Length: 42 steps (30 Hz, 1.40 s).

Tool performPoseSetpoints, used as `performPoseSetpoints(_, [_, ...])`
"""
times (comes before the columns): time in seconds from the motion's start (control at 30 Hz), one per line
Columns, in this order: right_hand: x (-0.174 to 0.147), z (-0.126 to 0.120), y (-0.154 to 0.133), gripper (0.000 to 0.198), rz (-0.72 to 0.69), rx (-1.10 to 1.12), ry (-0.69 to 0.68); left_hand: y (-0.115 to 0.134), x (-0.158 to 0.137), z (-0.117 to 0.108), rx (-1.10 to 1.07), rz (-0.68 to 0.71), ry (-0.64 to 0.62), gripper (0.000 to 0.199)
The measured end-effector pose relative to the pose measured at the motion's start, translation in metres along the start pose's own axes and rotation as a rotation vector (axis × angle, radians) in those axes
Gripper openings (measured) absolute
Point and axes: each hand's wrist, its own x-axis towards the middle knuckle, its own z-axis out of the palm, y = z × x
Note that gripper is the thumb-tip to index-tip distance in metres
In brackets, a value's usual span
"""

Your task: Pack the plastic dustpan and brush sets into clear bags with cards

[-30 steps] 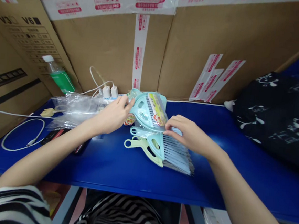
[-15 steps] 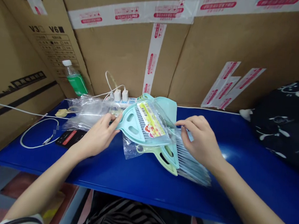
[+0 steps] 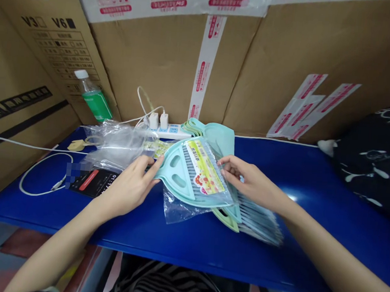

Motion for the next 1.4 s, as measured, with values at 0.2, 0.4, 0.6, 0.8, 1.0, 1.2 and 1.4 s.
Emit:
performPoseSetpoints(0.2, [0.001,-0.001,0.004,0.025,0.022,0.156,-0.059,-0.001,0.0,0.003,-0.038,-0.008,-0.029,0.054])
performPoseSetpoints(0.4, [0.005,0.007,0.006,0.045,0.137,0.411,-0.092,0.004,-0.001,0.004,-0.083,-0.033,-0.052,0.052])
performPoseSetpoints(0.6, [0.007,0.004,0.01,0.049,0.239,0.464,-0.165,0.007,-0.001,0.005,-0.086,-0.032,-0.091,0.05])
performPoseSetpoints(0.8, [0.02,-0.02,0.027,0.015,0.086,0.046,0.081,-0.013,0.0,-0.012,-0.068,-0.096,-0.123,0.047])
performPoseSetpoints(1.0, [0.072,-0.022,0.024,0.018,0.101,-0.295,0.018,-0.047,-0.01,-0.047,-0.073,-0.177,-0.061,0.044])
performPoseSetpoints(1.2, [0.109,0.004,-0.005,0.013,0.126,-0.259,-0.133,-0.061,-0.022,-0.059,-0.01,-0.28,0.051,0.044])
performPoseSetpoints(1.4, [0.11,0.015,-0.007,0.021,-0.047,-0.247,-0.11,-0.056,-0.018,-0.05,-0.059,-0.235,-0.005,0.046])
